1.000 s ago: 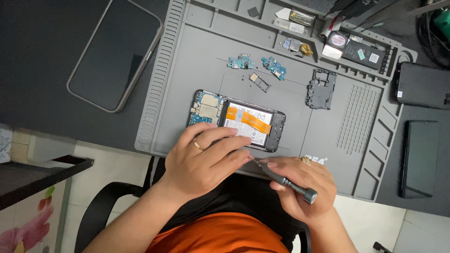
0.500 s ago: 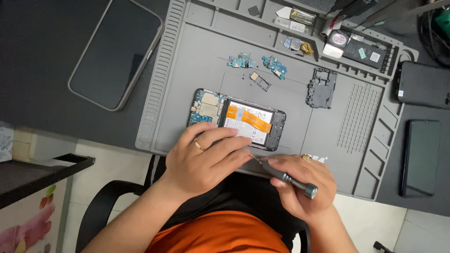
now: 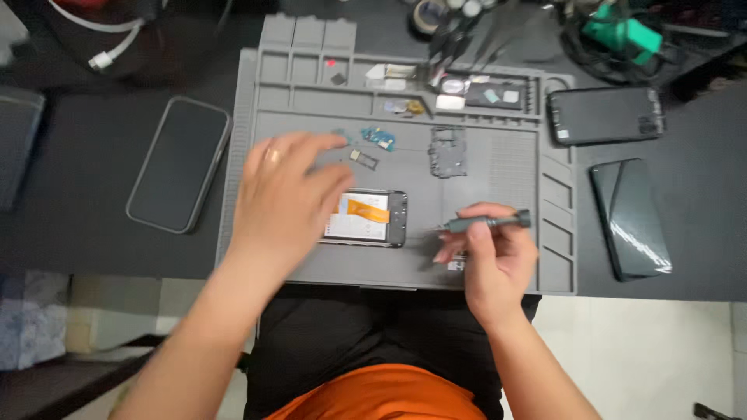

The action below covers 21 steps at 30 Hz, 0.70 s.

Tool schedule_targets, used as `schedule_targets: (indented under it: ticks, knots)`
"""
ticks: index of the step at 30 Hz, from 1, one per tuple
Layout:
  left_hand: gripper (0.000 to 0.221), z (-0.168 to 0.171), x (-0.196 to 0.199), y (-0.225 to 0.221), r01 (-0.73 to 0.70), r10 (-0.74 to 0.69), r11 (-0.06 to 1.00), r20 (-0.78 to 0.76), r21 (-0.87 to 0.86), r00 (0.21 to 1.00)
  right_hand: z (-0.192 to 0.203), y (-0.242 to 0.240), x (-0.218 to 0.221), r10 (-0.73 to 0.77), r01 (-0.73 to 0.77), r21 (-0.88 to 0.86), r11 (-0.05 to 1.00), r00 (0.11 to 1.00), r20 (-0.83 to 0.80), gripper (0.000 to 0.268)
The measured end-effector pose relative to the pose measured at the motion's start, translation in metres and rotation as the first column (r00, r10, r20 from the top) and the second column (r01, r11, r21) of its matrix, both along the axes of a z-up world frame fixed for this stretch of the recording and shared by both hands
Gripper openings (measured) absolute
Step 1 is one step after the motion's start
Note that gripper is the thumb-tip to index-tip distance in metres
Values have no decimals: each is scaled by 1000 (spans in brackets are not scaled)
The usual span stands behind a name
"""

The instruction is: The person uses a screwdriver to remove screws from the internal frame of a disassembled smartphone. They work on the battery area and the camera module, placing removed screws on the mat. The phone remains open throughout the clip.

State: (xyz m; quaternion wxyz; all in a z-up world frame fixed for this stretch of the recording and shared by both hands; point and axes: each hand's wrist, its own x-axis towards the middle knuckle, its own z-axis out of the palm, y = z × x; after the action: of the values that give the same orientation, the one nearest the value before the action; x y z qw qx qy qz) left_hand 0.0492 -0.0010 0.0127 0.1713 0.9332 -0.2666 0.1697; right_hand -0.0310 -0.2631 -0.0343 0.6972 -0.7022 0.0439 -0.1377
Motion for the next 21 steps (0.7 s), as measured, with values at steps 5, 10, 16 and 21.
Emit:
schedule_targets:
  ticks: [5, 10, 16, 21]
  knots:
    - [2, -36, 46, -10, 54, -62, 995, 95, 82, 994, -22, -13, 7, 57, -75, 165, 983, 992, 113, 24]
    - [7, -33, 57, -12, 64, -86, 981, 119, 181, 989, -26, -13, 7, 84, -97, 223, 970, 994, 67, 23]
    - [28, 27, 31, -30, 129, -118, 990, -167, 59, 979, -26, -16, 8, 131, -141, 243, 960, 990, 56, 24]
    - [94, 60, 7, -63, 220, -59, 961, -648, 170, 760, -26, -19, 11, 124, -145, 265, 953, 988, 93, 25]
